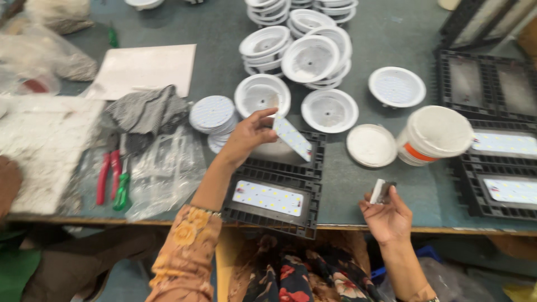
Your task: The person applies a white paste to the back of rectangular LED light modules using a metal spatula. They then place the modules into black plastic trays. The person repeats this process for multiple LED modules.
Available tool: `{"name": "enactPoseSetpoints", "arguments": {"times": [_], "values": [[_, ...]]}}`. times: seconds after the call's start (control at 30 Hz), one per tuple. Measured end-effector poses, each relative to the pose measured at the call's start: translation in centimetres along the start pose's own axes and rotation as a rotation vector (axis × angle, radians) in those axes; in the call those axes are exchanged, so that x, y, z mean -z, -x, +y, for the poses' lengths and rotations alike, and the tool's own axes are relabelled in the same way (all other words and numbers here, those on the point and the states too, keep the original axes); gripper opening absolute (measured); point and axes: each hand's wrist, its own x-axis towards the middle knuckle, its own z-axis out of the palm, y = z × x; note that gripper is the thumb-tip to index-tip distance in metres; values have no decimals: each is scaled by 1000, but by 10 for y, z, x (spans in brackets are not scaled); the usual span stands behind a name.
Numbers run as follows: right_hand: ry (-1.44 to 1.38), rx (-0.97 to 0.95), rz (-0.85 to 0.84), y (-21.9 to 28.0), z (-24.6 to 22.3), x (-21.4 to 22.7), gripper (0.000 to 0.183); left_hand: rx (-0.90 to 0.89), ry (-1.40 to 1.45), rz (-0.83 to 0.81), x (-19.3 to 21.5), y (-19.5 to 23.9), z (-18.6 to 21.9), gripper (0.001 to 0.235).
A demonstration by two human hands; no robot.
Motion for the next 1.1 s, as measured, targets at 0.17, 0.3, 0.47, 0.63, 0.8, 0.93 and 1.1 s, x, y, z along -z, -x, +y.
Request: {"name": "enactPoseSetpoints", "arguments": {"times": [0.17, 0.3, 0.47, 0.63, 0.8, 0.93, 1.1], "values": [[233, 374, -68, -6, -109, -34, 4, -47, -314, 28, -9, 0, 15, 60], [1386, 867, -45, -17, -204, -93, 11, -89, -486, 13, -8, 0, 29, 58], [2373, 675, -45, -92, -217, -129, 19, -33, -403, 35, -14, 4, 24, 59], [2922, 539, -182, -151, -200, -106, 21, -27, -373, 61, -12, 14, 21, 60], [2808, 468, -303, -173, -200, -89, 20, -16, -363, 57, -9, 15, 21, 60], [2855, 234, -345, -187, -192, -85, 26, -41, -383, 74, -4, 20, 16, 58], [2846, 155, -384, -185, -199, -87, 27, -57, -399, 72, -7, 16, 17, 58]]}}
